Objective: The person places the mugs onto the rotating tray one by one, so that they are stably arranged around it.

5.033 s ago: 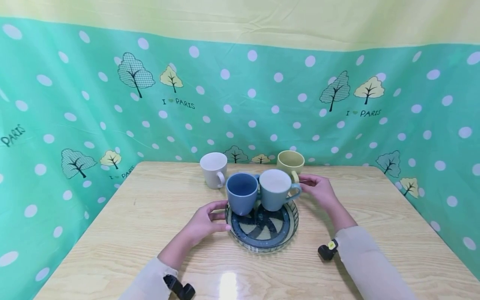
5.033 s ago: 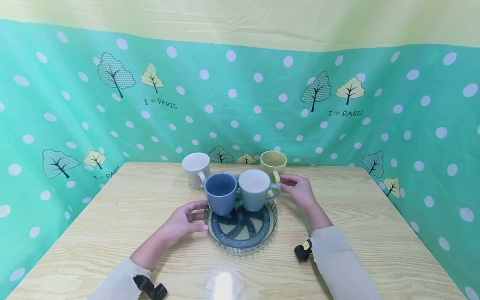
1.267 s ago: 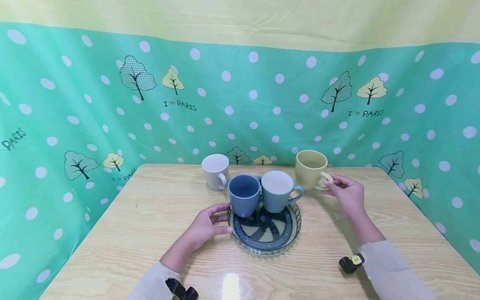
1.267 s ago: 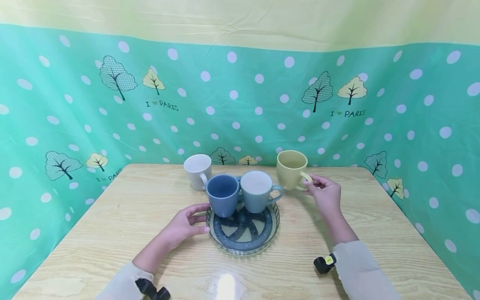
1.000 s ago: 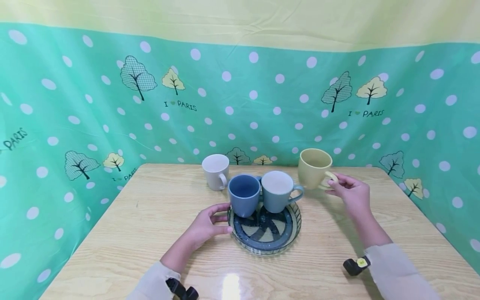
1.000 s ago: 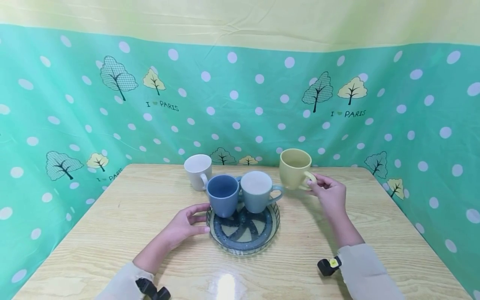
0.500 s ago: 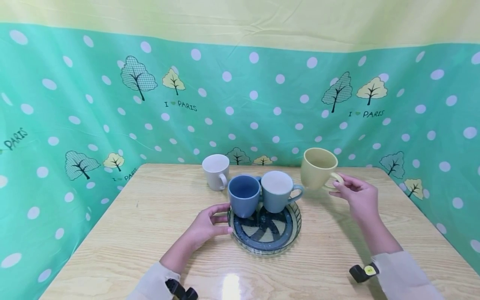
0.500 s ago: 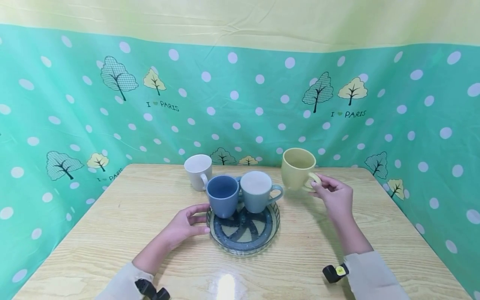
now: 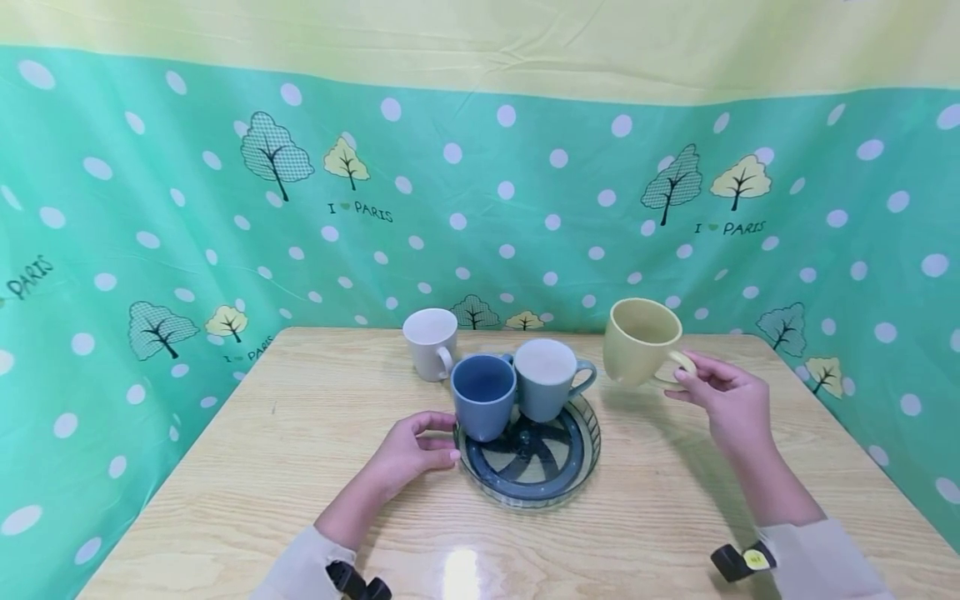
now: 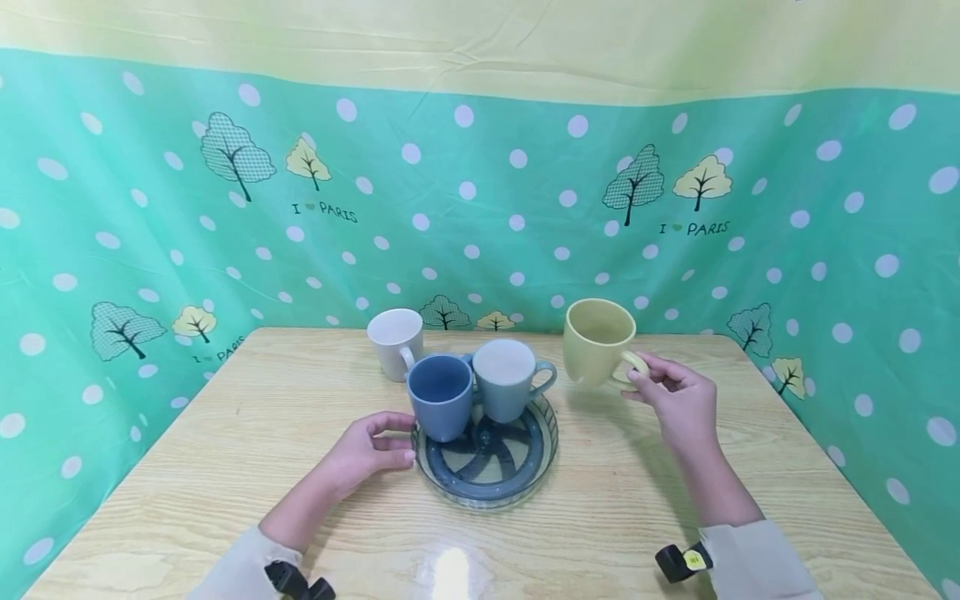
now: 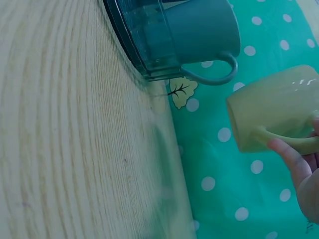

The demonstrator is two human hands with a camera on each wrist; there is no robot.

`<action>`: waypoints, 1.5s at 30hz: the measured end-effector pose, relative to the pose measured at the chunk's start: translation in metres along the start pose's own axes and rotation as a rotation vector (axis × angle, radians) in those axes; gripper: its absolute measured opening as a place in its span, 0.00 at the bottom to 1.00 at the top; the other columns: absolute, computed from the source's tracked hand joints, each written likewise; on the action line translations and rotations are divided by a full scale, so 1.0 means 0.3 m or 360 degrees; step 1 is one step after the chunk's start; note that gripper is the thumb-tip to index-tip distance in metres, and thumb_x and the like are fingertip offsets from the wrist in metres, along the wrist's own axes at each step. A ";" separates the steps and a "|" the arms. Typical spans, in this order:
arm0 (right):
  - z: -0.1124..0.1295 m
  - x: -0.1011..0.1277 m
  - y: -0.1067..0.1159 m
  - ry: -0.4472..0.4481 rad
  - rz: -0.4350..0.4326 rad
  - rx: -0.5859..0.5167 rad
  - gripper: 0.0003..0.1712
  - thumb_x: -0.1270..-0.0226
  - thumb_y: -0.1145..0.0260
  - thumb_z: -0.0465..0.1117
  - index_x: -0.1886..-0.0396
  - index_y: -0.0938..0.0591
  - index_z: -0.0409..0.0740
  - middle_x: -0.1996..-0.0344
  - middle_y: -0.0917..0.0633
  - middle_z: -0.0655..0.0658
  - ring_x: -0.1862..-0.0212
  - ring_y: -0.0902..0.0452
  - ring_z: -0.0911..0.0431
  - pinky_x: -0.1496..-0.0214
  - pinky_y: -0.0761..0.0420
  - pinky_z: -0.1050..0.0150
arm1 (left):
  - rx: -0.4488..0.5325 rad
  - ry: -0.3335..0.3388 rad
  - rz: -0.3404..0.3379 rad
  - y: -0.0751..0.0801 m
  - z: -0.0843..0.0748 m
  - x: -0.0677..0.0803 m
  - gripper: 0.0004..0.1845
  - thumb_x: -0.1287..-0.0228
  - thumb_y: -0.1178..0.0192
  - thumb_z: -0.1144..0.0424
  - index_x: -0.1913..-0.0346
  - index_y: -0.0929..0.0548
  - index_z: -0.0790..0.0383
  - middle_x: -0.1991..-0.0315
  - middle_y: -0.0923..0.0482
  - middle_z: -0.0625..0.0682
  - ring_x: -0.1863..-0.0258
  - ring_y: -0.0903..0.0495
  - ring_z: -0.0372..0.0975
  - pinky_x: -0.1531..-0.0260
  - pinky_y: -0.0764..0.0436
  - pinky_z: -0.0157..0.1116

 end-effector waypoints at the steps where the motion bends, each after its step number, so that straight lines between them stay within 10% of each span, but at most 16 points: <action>1: 0.004 0.004 -0.001 0.0002 0.0009 0.0005 0.18 0.41 0.30 0.26 0.49 0.17 0.31 0.66 0.17 0.44 0.63 0.17 0.57 0.62 0.15 0.58 | 0.0010 -0.0002 0.0006 0.000 0.001 0.001 0.31 0.48 0.27 0.70 0.40 0.25 0.68 0.42 0.25 0.61 0.48 0.20 0.52 0.55 0.15 0.42; 45: -0.003 0.151 -0.135 -0.0043 0.0214 0.0124 0.12 0.41 0.32 0.23 0.57 0.18 0.24 0.69 0.17 0.45 0.66 0.17 0.57 0.63 0.15 0.52 | -0.0097 -0.0018 0.0040 -0.032 -0.017 -0.005 0.50 0.56 0.23 0.72 0.27 0.37 0.61 0.31 0.35 0.60 0.35 0.31 0.52 0.39 0.26 0.46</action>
Point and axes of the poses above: each hand's wrist, its own x-axis away from the middle knuckle, its own y-axis out of the back of the hand, z = x × y, the point moved 5 cm from there along -x, towards the middle knuckle
